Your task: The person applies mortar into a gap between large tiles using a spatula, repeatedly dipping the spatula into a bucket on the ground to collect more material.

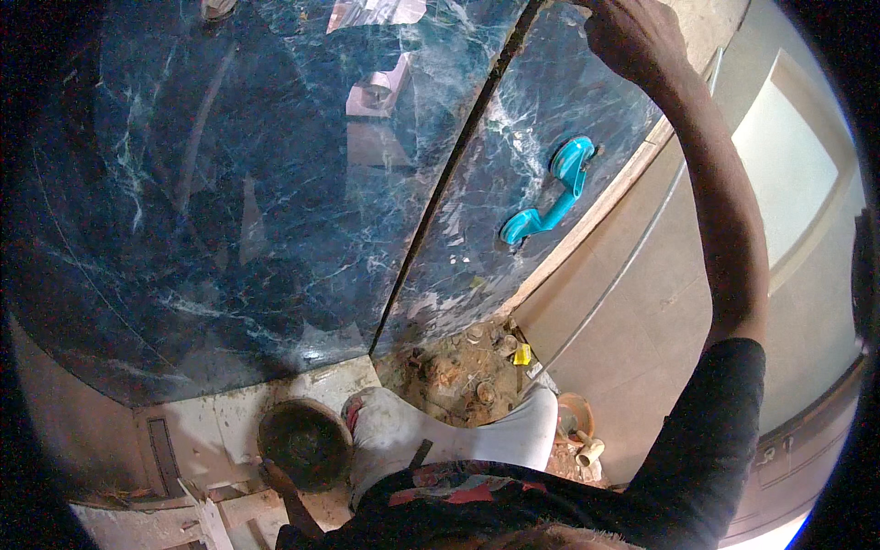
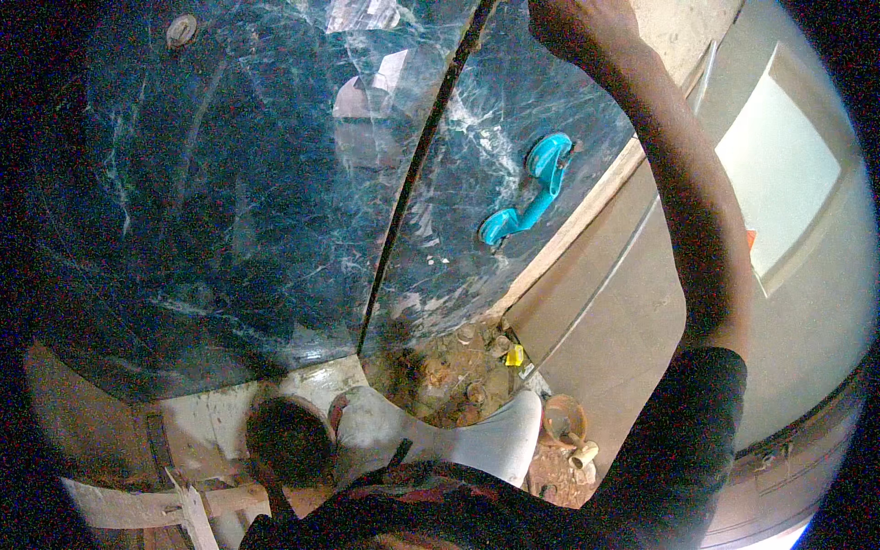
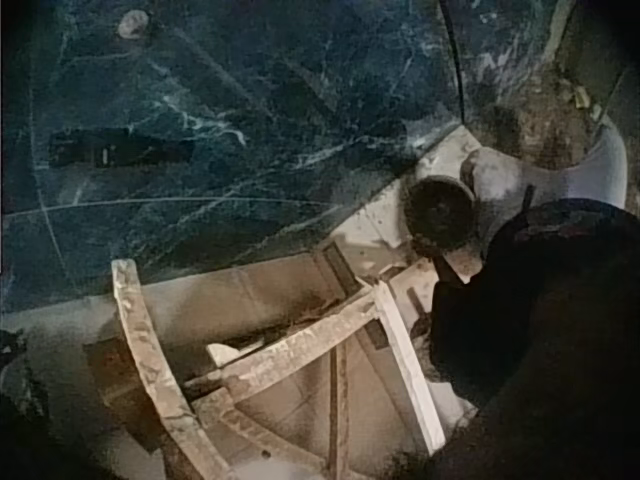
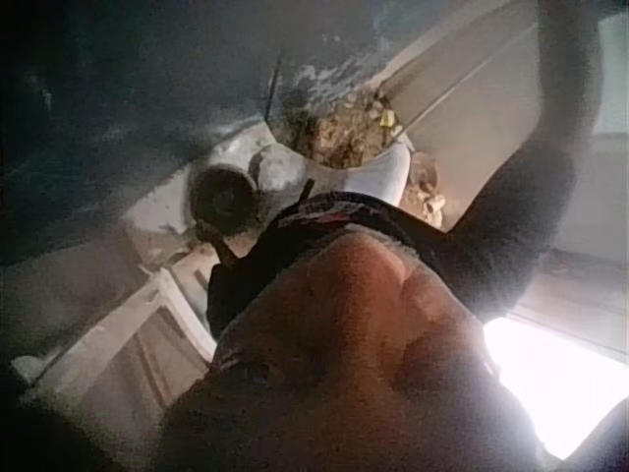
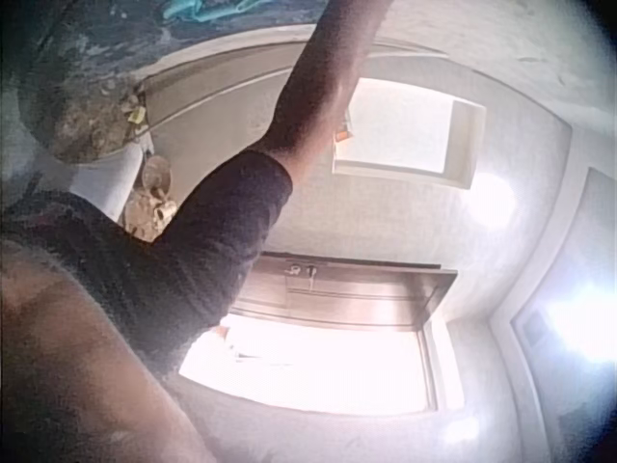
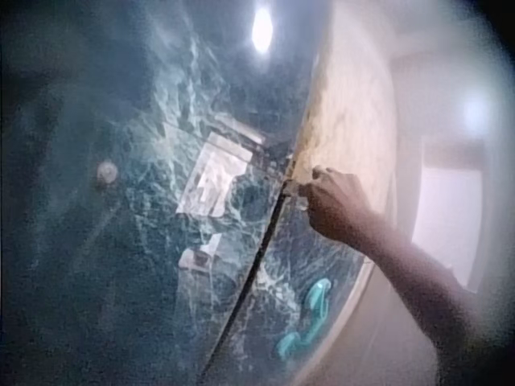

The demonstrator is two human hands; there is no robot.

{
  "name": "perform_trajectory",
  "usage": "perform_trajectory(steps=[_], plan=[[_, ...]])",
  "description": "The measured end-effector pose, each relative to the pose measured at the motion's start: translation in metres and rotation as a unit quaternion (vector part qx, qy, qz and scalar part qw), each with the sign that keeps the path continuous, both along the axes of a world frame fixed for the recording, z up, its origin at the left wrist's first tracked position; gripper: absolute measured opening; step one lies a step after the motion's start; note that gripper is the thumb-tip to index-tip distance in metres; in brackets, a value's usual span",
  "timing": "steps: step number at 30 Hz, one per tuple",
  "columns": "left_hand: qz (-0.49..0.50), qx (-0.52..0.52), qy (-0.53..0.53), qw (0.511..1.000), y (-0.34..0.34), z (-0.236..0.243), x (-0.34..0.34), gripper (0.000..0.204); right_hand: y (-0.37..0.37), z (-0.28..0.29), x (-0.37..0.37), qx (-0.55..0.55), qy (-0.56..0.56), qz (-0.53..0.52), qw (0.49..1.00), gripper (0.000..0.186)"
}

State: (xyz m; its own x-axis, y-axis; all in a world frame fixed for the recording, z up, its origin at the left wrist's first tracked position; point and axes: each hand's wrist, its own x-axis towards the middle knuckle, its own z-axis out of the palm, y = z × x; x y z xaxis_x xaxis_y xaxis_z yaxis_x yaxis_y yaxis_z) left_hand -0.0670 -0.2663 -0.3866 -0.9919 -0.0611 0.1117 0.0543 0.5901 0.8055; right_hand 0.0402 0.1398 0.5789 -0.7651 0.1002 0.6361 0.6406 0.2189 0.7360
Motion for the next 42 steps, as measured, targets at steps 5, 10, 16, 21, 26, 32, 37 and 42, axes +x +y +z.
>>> perform_trajectory(steps=[5, 10, 16, 21, 26, 32, 37, 42], plan=[[-0.029, -0.146, 0.001, 0.989, -0.011, -0.013, -0.018, 0.033, 0.021, 0.009, -0.006, -0.038, -0.039, 0.048, 0.997, 0.024], [-0.025, -0.122, 0.051, 0.991, -0.010, -0.015, -0.014, 0.031, 0.013, -0.001, -0.013, -0.065, -0.077, -0.020, 0.995, 0.018], [-0.037, -0.022, 0.238, 0.970, -0.008, -0.013, -0.017, 0.029, 0.012, -0.016, -0.015, -0.063, -0.118, -0.027, 0.991, 0.014], [-0.037, -0.139, 0.052, 0.988, -0.009, -0.015, -0.018, 0.026, 0.012, -0.044, -0.016, -0.115, -0.131, -0.037, 0.984, 0.014], [-0.048, -0.251, 0.042, 0.966, -0.009, -0.016, -0.020, 0.023, 0.032, -0.069, -0.007, -0.062, -0.151, 0.095, 0.982, 0.012], [-0.057, -0.308, 0.048, 0.949, -0.010, -0.016, -0.020, 0.024, 0.038, -0.086, -0.004, -0.026, -0.172, 0.117, 0.978, 0.006], [-0.043, -0.297, 0.036, 0.953, -0.012, -0.013, -0.017, 0.024, 0.032, -0.096, -0.002, -0.033, -0.171, 0.093, 0.980, 0.008], [-0.011, -0.034, -0.040, 0.999, -0.001, -0.004, -0.009, 0.026, 0.014, -0.095, 0.009, -0.058, -0.186, 0.042, 0.980, 0.010]])
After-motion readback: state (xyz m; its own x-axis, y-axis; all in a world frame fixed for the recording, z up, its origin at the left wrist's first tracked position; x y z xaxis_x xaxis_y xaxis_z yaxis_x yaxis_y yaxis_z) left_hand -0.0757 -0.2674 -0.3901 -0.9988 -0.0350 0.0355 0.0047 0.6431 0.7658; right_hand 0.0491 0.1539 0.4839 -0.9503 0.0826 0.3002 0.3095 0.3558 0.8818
